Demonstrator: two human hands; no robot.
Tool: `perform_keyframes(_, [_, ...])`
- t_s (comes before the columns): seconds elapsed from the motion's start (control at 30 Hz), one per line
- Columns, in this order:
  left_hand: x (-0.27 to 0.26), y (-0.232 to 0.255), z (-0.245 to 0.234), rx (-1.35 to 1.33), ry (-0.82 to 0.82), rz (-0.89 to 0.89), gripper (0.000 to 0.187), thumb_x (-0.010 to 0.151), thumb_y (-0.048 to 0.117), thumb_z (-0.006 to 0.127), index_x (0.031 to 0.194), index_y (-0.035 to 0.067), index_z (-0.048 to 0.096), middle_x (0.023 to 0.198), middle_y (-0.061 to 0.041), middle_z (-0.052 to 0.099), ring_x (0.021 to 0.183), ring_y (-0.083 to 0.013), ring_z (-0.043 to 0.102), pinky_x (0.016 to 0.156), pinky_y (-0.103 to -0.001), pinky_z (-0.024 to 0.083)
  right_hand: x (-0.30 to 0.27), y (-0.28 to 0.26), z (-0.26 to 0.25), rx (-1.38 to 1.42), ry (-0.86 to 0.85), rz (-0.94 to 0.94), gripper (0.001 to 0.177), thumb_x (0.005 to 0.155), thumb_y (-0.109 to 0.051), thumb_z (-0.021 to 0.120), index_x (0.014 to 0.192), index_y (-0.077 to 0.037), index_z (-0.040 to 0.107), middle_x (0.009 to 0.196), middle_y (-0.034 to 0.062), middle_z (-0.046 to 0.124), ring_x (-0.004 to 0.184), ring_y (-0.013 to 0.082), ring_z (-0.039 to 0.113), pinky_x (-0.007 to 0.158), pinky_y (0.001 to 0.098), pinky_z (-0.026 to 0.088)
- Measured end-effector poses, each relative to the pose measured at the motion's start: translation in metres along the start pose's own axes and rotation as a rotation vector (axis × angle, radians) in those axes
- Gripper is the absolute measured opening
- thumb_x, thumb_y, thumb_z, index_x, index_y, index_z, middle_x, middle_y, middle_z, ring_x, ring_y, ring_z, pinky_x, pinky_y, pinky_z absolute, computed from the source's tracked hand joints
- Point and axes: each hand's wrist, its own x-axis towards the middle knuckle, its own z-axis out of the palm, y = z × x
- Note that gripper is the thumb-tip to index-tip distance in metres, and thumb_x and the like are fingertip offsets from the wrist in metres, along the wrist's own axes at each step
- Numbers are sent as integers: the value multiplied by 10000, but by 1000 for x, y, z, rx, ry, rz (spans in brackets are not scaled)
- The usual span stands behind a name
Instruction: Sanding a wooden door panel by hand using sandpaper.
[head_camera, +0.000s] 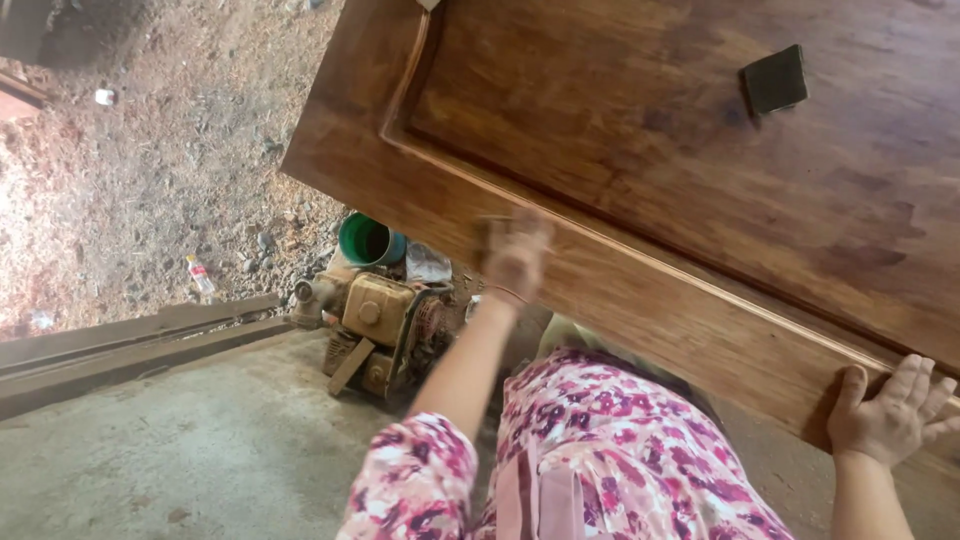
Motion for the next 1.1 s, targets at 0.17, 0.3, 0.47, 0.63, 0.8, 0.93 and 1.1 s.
perform_keyframes(0.17, [8, -4, -21, 132, -42, -291, 468, 1114, 235, 361, 1561, 102, 387, 1676, -97, 240, 1581, -328, 202, 1298, -542, 119, 2, -3, 2, 0, 22, -6, 1019, 1093, -810, 104, 1646, 25, 293, 1755, 210, 294, 1657, 385, 93, 1246, 584, -99])
perform_keyframes(0.3, [-1, 80, 23, 35, -87, 105, 457, 1084, 196, 338, 1523, 135, 448, 1659, -112, 283, 1560, -290, 249, 1238, -557, 101, -1, 0, 1, -12, 21, 18, 1029, 1086, -821, 123, 1641, 23, 324, 1729, 224, 320, 1633, 392, 117, 1209, 600, -84])
perform_keyframes(0.47, [-16, -4, 47, 52, -226, 25, 445, 1205, 102, 323, 1640, 118, 416, 1633, -51, 298, 1547, -146, 301, 1366, -451, 163, 1, 3, 2, 6, 32, -9, 999, 1100, -802, 131, 1636, 21, 313, 1726, 221, 320, 1649, 388, 126, 1269, 595, -36])
perform_keyframes(0.63, [12, -55, -56, 131, -100, -419, 489, 1064, 218, 373, 1545, 132, 386, 1653, -50, 261, 1553, -302, 180, 1265, -547, 104, 1, -4, -2, 53, 44, 7, 953, 1148, -792, 188, 1640, 10, 340, 1703, 224, 337, 1623, 398, 142, 1242, 623, -28])
perform_keyframes(0.8, [10, 24, -20, -98, 191, -284, 527, 1118, 185, 297, 1626, 42, 315, 1707, -145, 154, 1595, -346, 62, 1287, -571, 31, 0, 1, 3, 62, 68, -18, 914, 1166, -762, 244, 1606, 30, 365, 1692, 234, 357, 1621, 412, 166, 1216, 659, -19])
perform_keyframes(0.93, [-3, 27, 11, 39, -192, -85, 519, 1112, 232, 294, 1617, 118, 329, 1705, -90, 263, 1607, -249, 122, 1322, -515, 67, 2, 4, 6, 17, 80, -55, 936, 1173, -779, 206, 1609, 31, 383, 1653, 230, 376, 1644, 410, 179, 1252, 641, -35])
perform_keyframes(1.1, [3, -88, -13, 16, 93, -236, 509, 1122, 255, 209, 1621, 182, 278, 1718, -84, 252, 1625, -254, 139, 1326, -502, 77, 0, 17, 13, -40, 72, -55, 937, 1139, -739, 132, 1612, 28, 387, 1675, 216, 377, 1670, 398, 171, 1280, 628, -66])
